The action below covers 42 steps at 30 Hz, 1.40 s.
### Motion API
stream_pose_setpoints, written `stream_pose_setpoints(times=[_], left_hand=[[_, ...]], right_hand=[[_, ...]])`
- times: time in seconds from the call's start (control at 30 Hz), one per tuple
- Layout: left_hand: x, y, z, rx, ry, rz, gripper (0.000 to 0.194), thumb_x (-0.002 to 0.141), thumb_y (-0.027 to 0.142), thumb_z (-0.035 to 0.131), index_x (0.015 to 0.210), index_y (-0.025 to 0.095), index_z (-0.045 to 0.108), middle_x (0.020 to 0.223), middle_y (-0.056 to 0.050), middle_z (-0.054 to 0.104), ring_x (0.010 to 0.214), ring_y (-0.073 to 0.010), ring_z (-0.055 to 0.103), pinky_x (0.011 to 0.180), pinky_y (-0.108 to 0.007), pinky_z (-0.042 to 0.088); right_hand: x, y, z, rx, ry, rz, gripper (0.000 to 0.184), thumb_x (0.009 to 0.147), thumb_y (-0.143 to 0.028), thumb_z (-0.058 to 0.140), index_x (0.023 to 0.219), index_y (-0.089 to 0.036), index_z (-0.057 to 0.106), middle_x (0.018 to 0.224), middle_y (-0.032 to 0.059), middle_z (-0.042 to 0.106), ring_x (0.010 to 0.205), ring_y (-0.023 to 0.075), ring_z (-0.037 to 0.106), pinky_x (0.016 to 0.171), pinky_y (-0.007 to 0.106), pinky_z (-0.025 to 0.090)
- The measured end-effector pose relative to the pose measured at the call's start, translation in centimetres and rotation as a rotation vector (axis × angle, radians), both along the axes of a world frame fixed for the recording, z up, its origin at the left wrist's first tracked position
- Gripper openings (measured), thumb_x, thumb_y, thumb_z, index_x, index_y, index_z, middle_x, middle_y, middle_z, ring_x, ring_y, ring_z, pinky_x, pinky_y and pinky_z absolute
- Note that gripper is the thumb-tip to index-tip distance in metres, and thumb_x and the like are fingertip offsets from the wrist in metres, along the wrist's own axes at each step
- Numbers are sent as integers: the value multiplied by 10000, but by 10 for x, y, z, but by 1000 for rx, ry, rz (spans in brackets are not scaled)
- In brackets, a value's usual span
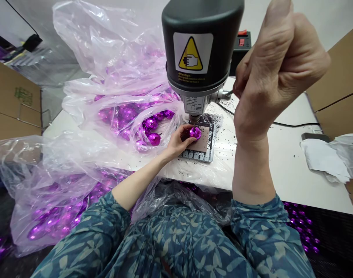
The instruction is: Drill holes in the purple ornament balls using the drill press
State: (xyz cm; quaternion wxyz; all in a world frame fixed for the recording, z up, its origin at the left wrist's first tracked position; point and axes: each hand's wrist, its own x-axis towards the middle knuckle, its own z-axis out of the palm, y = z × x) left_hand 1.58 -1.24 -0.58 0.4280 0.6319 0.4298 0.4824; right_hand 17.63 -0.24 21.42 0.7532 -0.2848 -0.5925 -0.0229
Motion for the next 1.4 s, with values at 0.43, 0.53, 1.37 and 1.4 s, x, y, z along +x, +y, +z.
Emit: stream_pose_setpoints(times=[0.43, 0.53, 1.37, 1.4], left_hand=[[5, -5, -1, 31, 32, 33, 593, 895, 502, 907, 1354, 212, 668, 1309, -133, 786, 1170, -287, 779, 1039, -450, 647], [6, -5, -2, 27, 17, 39, 582, 885, 486, 917, 1338, 212, 674, 1309, -127, 784, 1185, -279, 771, 1057, -440, 632], [10, -13, 5, 13, -100, 63, 627, 851, 535, 958, 1275, 190, 650, 1162, -111, 793, 1050, -240, 788, 941, -390, 660], [9, -18, 8, 38, -69, 77, 613, 862, 522, 950, 1278, 189, 647, 1146, -106, 789, 1020, -231, 782, 908, -380, 661]], right_hand=[[-5, -20, -31, 121, 69, -104, 655, 1083, -573, 536, 598, -243, 245, 463, -56, 268, 397, 91, 244, 470, 369, 226], [-5, -16, -43, 221, 99, -41, 639, 1086, -454, 568, 576, -229, 257, 449, -61, 232, 356, 81, 235, 419, 351, 178], [-1, -6, -16, 198, 76, 9, 593, 1072, -461, 593, 574, -216, 383, 484, -73, 359, 400, 42, 311, 454, 304, 241], [-2, -5, -8, 195, 85, 51, 573, 1046, -485, 598, 591, -209, 389, 495, -74, 364, 412, 34, 310, 472, 290, 256]])
